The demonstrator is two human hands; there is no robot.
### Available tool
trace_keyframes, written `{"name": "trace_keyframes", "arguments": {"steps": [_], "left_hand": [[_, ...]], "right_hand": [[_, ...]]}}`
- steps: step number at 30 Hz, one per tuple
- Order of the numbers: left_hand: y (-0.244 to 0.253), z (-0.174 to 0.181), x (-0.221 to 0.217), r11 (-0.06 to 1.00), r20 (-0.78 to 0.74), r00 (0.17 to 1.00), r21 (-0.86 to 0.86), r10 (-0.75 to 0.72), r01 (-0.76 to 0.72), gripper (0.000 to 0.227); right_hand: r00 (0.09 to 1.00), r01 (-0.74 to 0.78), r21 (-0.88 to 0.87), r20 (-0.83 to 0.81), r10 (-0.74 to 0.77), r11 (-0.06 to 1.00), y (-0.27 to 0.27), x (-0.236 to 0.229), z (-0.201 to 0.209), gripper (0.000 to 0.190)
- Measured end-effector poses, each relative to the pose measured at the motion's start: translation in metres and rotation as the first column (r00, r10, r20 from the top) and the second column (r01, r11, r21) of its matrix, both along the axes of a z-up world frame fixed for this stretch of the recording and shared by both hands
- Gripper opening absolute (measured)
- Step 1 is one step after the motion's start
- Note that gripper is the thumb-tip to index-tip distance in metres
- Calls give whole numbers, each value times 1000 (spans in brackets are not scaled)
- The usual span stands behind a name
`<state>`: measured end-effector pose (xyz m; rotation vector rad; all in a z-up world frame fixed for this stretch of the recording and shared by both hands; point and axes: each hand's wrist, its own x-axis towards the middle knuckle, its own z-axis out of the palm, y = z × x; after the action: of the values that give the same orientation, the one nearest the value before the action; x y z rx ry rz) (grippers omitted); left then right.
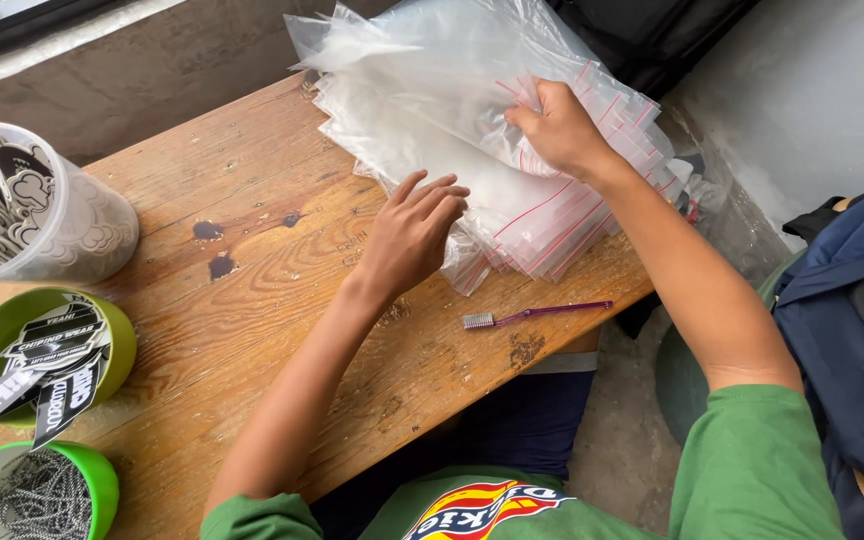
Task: The person attaches a metal chain and a bear-shaped charm to a small black bag. They then wipe a clear plastic bag with a cloth, place the bag inside, add a sticker, and seal it. Finally, they fold the bag's strap and place the packaged item aside.
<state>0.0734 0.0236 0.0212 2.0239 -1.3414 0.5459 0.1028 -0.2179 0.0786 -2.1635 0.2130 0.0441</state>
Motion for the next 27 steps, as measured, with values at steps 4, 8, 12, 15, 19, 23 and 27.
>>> {"name": "trace_keyframes", "arguments": {"steps": [4,8,12,15,19,23,27], "left_hand": [[38,-10,-13,996,61,998,85,-22,17,24],[88,-17,-41,987,73,997,160,15,-27,28],[149,-16,-76,983,62,991,135,117,-124,11],[186,-25,-99,974,-45,983,150,176,-168,12],[218,-18,-120,969,-122,968,138,222,-205,10],[241,-22,-127,984,-301,938,9,172,-178,25],[252,-42,-110,900,-299,874,-93,382,-425,38]], "right_hand": [[1000,1,15,-28,-1,1000,9,-6,3,17],[983,-168,-185,39,178,968,10,-19,-16,16],[867,-494,-298,-101,488,817,46,-52,25,81],[832,-555,-286,-177,526,781,59,-56,30,90],[891,-453,-223,-95,443,863,42,-24,8,61],[893,-184,-359,327,308,915,64,-26,13,21],[751,-448,-166,462,471,878,162,-66,38,38]]}}
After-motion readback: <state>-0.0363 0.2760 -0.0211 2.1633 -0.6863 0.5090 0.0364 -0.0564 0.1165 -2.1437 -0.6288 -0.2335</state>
